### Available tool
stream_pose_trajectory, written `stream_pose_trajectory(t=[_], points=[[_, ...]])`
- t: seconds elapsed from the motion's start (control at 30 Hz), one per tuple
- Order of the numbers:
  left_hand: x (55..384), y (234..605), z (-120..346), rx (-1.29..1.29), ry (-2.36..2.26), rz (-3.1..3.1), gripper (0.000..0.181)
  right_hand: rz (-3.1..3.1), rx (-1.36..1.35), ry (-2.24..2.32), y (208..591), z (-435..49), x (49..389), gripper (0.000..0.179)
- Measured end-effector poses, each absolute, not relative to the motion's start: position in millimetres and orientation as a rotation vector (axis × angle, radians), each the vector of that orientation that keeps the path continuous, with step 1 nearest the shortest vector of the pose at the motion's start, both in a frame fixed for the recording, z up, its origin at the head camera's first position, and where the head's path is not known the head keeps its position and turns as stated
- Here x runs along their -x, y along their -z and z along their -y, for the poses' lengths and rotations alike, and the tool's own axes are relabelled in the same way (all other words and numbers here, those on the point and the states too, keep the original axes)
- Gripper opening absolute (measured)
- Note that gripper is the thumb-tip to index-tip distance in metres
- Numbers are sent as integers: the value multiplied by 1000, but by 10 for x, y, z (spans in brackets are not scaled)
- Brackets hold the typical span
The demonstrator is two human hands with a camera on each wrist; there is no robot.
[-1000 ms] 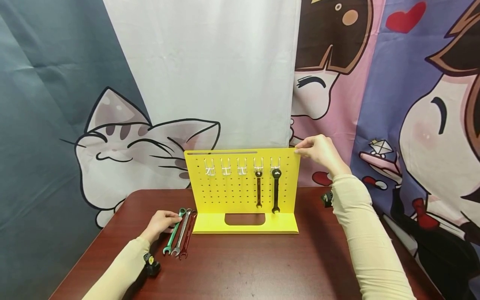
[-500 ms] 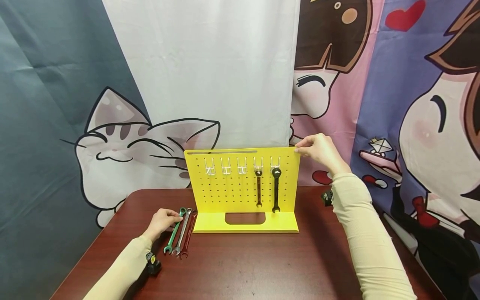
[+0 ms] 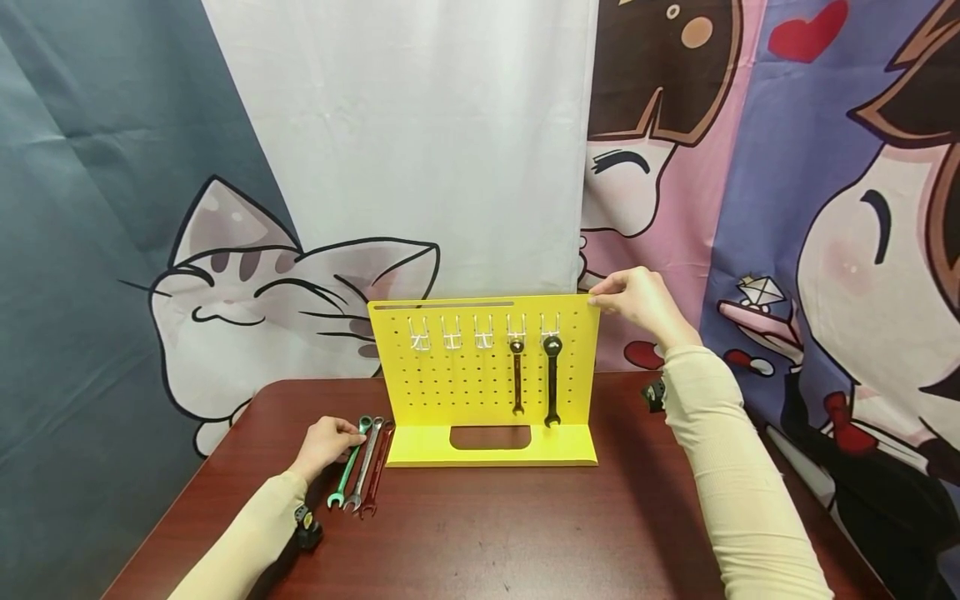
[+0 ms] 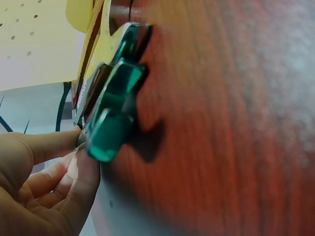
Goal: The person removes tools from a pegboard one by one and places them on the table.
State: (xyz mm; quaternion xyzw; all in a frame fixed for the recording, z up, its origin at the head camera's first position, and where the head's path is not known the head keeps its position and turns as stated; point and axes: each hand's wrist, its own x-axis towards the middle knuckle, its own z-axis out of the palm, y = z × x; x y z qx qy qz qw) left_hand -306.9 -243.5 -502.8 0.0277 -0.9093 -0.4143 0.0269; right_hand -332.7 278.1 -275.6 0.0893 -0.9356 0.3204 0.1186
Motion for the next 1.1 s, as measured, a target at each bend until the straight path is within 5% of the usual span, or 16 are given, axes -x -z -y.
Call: stream_pose_trajectory(t=[1.1], points=[[3015, 4994, 2361, -112, 1155, 2817, 12, 2737, -249, -963, 2764, -2793, 3335, 31]])
